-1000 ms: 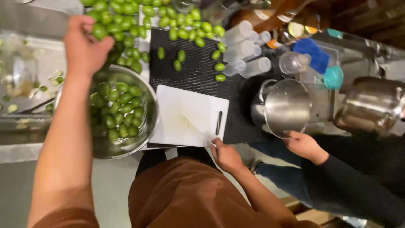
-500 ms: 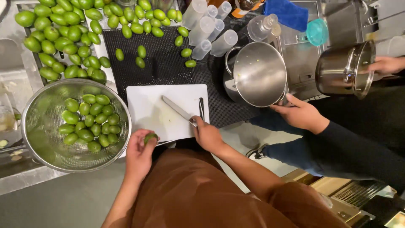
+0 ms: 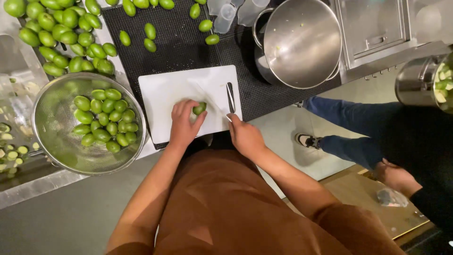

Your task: Slice green limes on a cutting board and in a bowl using a kitchen knife.

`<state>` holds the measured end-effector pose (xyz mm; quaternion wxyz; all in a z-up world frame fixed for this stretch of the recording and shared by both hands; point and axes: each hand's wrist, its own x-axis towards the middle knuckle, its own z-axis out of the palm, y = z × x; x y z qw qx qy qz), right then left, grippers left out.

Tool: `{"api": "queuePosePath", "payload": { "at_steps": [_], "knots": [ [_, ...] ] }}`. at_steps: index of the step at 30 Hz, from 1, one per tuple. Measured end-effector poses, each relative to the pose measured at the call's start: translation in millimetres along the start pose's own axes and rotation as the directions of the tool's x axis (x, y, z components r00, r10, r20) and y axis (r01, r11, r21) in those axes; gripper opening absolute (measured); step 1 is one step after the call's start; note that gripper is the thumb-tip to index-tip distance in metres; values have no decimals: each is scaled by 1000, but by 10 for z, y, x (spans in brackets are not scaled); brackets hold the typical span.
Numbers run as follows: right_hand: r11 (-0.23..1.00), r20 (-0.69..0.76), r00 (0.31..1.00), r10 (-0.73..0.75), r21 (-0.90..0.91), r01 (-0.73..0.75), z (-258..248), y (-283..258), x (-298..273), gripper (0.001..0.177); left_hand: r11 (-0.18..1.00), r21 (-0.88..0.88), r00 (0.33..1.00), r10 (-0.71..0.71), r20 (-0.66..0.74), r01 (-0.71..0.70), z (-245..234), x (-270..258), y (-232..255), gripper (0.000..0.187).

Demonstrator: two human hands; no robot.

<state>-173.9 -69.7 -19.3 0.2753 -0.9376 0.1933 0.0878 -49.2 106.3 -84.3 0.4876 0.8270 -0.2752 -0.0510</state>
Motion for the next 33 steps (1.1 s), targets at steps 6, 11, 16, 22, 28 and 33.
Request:
{"api": "queuePosePath", "payload": {
  "at_steps": [6, 11, 16, 22, 28, 33],
  "knots": [
    [998, 78, 995, -68, 20, 67, 85, -48, -141, 30, 999, 36, 999, 38, -37, -36, 111, -75, -144, 32],
    [999, 160, 987, -11, -37, 18, 29, -133, -119, 33, 999, 6, 999, 39, -3, -39, 126, -82, -220, 26],
    [994, 258, 964, -59, -78, 82, 114, -43, 19, 36, 999, 22, 999, 43, -7, -43, 69, -45, -150, 27],
    [995, 294, 950, -101, 12, 102, 426, -91, 587, 24, 999, -34, 998, 9, 62, -7, 20, 1, -159, 28],
    [974, 180, 966, -187, 159, 159, 446, -43, 618, 23, 996, 67, 997, 52, 65, -57, 32, -157, -153, 38],
    [973, 79, 986, -143, 191, 126, 350, -19, 498, 24, 971, 226, 995, 63, 75, -79, -26, -136, 39, 40]
  ]
}}
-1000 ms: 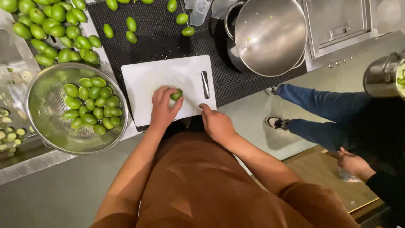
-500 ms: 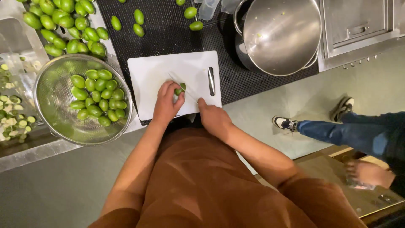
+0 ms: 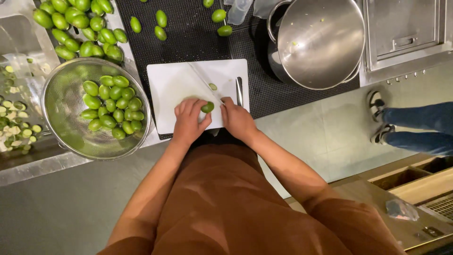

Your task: Slice green limes on a cutting board and in a bowl using a kitchen knife.

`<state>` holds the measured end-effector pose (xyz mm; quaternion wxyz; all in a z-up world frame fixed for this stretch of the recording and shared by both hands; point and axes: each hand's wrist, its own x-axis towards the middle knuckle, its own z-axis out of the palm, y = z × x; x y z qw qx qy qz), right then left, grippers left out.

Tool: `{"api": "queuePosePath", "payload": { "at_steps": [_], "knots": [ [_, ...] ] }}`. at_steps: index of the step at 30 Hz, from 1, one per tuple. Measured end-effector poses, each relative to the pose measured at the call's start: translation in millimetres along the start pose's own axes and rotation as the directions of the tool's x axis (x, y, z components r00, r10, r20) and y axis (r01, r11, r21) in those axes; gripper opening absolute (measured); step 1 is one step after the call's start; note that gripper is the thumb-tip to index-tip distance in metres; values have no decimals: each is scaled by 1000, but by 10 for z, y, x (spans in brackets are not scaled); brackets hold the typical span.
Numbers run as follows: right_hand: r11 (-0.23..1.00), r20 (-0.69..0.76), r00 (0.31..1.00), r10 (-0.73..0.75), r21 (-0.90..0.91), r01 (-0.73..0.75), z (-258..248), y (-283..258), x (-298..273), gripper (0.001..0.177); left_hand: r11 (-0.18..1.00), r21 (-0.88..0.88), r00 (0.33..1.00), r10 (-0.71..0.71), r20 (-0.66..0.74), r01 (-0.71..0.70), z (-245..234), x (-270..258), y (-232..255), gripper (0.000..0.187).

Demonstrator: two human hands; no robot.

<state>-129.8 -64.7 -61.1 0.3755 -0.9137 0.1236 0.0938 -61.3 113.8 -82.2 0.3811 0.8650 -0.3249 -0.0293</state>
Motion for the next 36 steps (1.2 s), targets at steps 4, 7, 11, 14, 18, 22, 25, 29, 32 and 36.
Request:
{"api": "queuePosePath", "payload": {
  "at_steps": [4, 7, 11, 14, 18, 22, 25, 29, 32, 36],
  "knots": [
    [996, -54, 996, 76, -43, -79, -127, -10, -168, 24, 979, -173, 991, -122, -52, 111, -71, 77, 14, 39],
    [994, -37, 996, 79, -74, -82, -183, -91, -283, 23, 950, -268, 983, -177, -44, 159, -65, 56, -45, 36],
    [990, 28, 999, 34, -140, -30, -282, -265, -376, 24, 962, -263, 985, -109, -136, 70, -101, 43, -10, 36],
    [985, 71, 997, 18, -170, -5, -265, -325, -402, 24, 956, -275, 982, -143, -124, 104, -100, -13, -24, 30],
    [975, 125, 992, 30, -220, -2, -264, -373, -388, 25, 968, -234, 984, -125, -126, 93, -69, -16, -64, 23],
    [949, 223, 968, 115, -312, -41, -198, -385, -348, 26, 964, -232, 980, -162, -114, 133, -83, -15, -58, 18],
    [933, 256, 958, 133, -358, -34, -35, -341, -201, 34, 959, -226, 975, -197, -103, 170, -87, -4, -62, 17],
    [928, 265, 960, 86, -372, 19, 220, -169, 23, 41, 968, -234, 976, -129, -172, 87, -144, 29, 1, 17],
    [928, 232, 973, 18, -365, 70, 333, -76, 136, 34, 958, -233, 979, -189, -70, 168, -8, -65, -150, 14],
    [928, 198, 980, 3, -366, 71, 392, -40, 123, 28, 998, 10, 982, -64, -177, 67, -206, 60, 47, 28]
  ]
}}
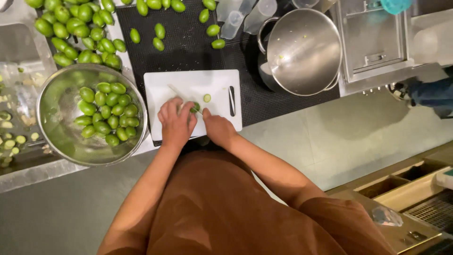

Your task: Slice green limes on a cutting board and in a bowl using a kitchen knife.

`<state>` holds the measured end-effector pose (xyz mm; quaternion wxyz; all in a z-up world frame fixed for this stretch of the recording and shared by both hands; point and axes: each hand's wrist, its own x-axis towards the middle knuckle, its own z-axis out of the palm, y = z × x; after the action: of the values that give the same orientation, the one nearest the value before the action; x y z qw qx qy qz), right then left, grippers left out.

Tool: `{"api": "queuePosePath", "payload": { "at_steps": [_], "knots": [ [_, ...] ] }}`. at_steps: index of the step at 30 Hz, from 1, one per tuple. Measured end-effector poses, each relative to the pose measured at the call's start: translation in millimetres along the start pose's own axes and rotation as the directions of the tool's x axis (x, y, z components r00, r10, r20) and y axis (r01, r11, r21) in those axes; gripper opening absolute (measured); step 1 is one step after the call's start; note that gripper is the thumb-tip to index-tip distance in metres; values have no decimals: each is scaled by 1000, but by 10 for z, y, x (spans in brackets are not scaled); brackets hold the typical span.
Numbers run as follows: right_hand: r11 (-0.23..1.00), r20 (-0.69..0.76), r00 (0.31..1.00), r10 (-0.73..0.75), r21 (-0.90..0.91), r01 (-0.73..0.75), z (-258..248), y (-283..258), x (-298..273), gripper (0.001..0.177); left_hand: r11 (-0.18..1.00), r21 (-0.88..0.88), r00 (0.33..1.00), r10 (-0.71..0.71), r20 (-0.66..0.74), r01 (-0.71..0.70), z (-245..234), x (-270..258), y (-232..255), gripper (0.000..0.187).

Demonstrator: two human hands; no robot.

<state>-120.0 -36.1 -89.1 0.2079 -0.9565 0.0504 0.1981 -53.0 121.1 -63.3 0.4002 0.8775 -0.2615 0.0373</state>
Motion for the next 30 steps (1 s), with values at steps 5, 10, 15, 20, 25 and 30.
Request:
{"api": "queuePosePath", "payload": {
  "at_steps": [5, 10, 15, 20, 25, 30],
  "knots": [
    [999, 26, 999, 19, 31, -20, -109, -37, -119, 27, 914, 327, 966, 193, 173, -242, -123, 286, 70, 30],
    [989, 109, 986, 126, 65, -134, -400, 79, -547, 19, 959, 218, 945, 107, 309, -180, -80, 351, 11, 29],
    [980, 135, 975, 174, 70, -185, -561, 321, -1085, 20, 993, -24, 932, -96, 349, 112, 59, 245, -121, 30],
    [959, 107, 962, 252, 104, -263, -490, 328, -1200, 21, 940, -273, 963, -145, 225, 205, 186, 134, -199, 31],
    [963, -20, 981, 191, 197, -183, -300, 190, -946, 20, 873, -312, 918, -304, 254, 375, 224, 94, -95, 36],
    [966, 1, 981, 194, 173, -191, -376, 71, -837, 20, 850, -401, 939, -298, 171, 342, 324, -14, -183, 37]
  ]
}}
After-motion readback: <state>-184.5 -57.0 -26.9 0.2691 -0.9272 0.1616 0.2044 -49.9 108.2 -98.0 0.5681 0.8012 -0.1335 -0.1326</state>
